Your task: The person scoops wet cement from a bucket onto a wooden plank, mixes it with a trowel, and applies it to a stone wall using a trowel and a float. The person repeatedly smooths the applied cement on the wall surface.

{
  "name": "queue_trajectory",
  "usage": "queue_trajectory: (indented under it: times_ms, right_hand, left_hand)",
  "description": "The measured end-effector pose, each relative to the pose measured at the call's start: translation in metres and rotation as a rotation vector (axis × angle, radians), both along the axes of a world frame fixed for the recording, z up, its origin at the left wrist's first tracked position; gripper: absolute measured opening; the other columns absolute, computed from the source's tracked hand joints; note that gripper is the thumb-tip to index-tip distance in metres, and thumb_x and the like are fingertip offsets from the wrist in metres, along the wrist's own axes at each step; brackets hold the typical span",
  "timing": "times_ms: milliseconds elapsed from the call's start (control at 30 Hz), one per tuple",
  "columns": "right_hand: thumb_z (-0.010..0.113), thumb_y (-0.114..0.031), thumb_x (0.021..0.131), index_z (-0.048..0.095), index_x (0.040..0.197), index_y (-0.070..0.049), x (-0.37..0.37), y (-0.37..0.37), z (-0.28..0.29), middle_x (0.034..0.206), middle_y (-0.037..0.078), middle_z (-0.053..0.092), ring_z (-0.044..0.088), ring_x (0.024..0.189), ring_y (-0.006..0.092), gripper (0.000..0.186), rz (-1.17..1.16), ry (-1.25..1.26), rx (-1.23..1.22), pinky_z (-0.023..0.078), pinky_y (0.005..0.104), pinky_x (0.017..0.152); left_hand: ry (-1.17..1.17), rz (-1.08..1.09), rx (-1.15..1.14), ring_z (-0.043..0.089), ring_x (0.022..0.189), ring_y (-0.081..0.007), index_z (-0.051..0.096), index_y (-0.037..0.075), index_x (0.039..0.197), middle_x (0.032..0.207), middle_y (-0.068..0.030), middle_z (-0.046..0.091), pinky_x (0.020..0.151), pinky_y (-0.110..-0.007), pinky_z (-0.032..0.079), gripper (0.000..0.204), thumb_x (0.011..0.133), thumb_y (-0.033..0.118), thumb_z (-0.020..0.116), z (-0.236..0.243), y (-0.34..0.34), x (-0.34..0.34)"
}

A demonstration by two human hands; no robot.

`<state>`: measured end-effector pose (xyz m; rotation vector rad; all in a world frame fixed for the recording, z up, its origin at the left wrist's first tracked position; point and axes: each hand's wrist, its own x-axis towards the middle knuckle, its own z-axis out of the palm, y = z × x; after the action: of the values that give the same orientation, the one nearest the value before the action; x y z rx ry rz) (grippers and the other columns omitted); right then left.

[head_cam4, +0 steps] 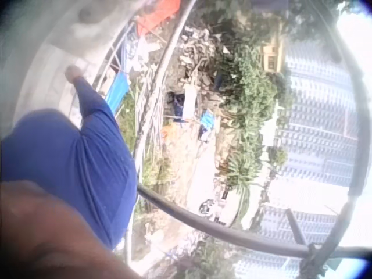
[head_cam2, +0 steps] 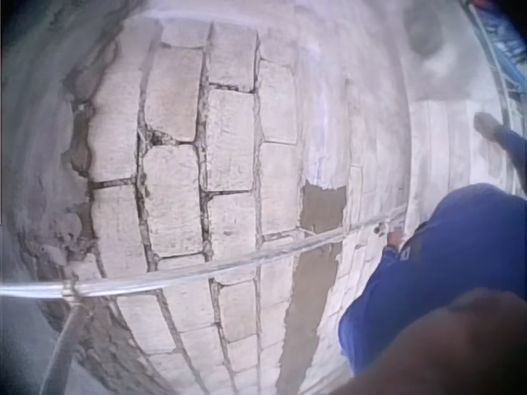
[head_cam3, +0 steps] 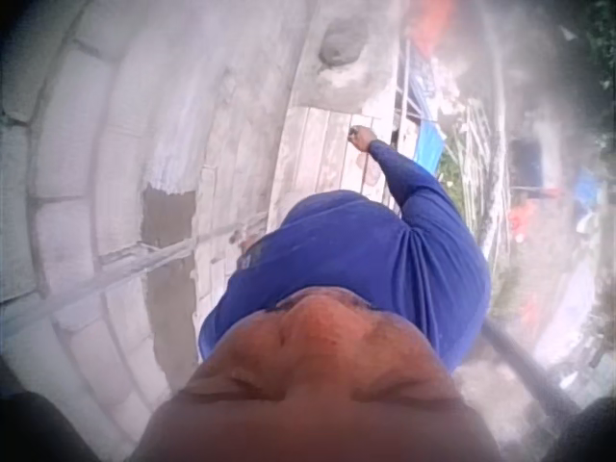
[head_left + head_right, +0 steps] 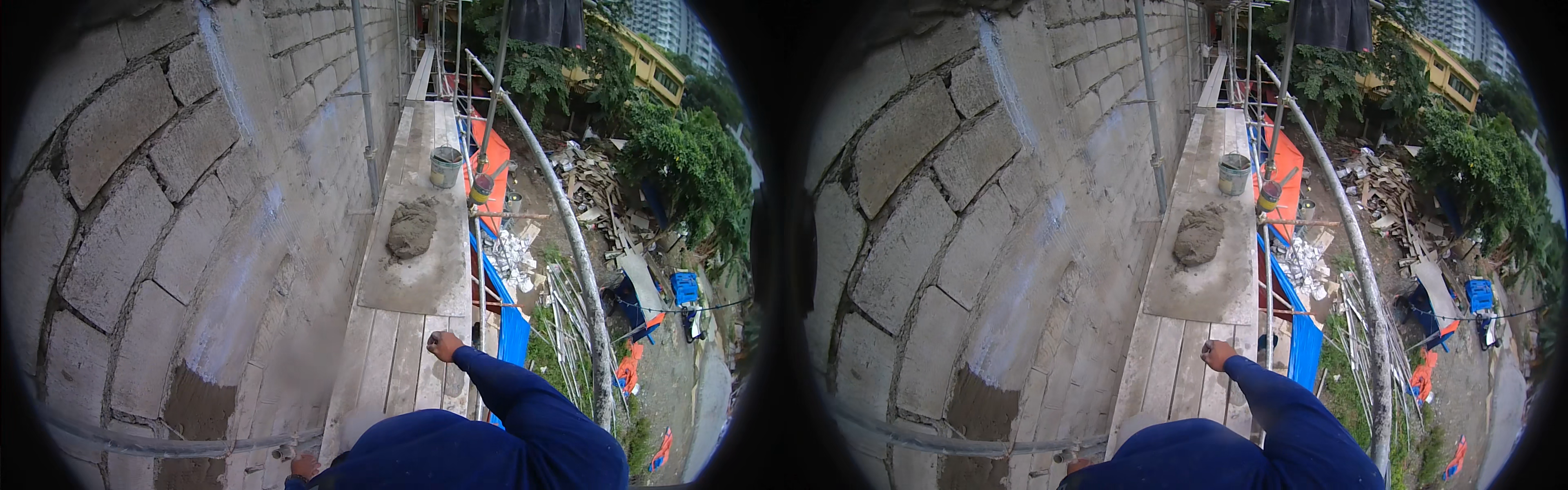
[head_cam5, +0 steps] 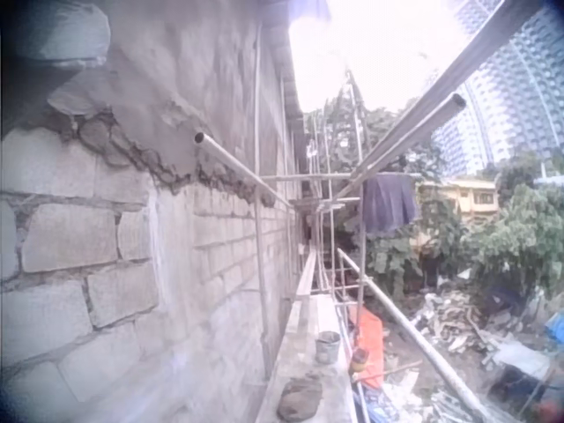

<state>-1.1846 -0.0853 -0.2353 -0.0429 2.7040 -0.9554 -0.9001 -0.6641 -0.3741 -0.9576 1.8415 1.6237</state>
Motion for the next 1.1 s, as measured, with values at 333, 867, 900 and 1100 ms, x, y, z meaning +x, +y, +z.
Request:
queue_trajectory:
  times_ms: [333,867,900,1100]
  right_hand:
    - [0.064,-0.023,0.085,0.066,0.093,0.000,-0.160,0.134,-0.017,0.076,0.014,0.068,0.068,0.069,0.0237,0.024,-0.316,0.145,-0.116,0.054,0.0382,0.067]
    - [0.068,-0.028,0.087,0.070,0.090,0.000,-0.175,0.304,-0.148,0.076,0.012,0.071,0.071,0.067,0.0206,0.028,-0.767,-0.468,-0.050,0.057,0.0369,0.067]
    - [0.067,-0.027,0.087,0.070,0.091,0.000,-0.260,0.297,-0.140,0.076,0.013,0.071,0.071,0.067,0.0209,0.027,-0.710,-0.416,-0.115,0.057,0.0366,0.067]
    - [0.061,-0.013,0.088,0.064,0.092,0.003,-0.544,0.419,-0.025,0.081,0.012,0.068,0.068,0.071,0.0212,0.016,-0.611,0.135,-0.207,0.057,0.0346,0.066]
  left_hand:
    - [0.039,-0.471,-0.120,0.068,0.082,-0.0222,0.065,0.009,0.098,0.089,-0.0046,0.066,0.051,-0.040,0.045,0.020,0.095,0.025,0.052,0.002,0.057,-0.349]
    - [0.728,-0.921,0.105,0.065,0.092,-0.0142,0.058,0.000,0.124,0.112,-0.0087,0.067,0.078,-0.028,0.051,0.035,0.095,0.019,0.062,0.132,0.493,-0.934]
    - [0.711,-0.960,-0.057,0.066,0.090,-0.0146,0.058,0.000,0.124,0.110,-0.0086,0.067,0.077,-0.028,0.051,0.036,0.094,0.020,0.063,0.093,0.434,-0.945]
    - [-0.181,-0.535,-0.054,0.068,0.083,-0.0181,0.060,0.002,0.118,0.099,-0.0082,0.068,0.066,-0.030,0.053,0.034,0.092,0.023,0.064,0.051,0.365,-0.894]
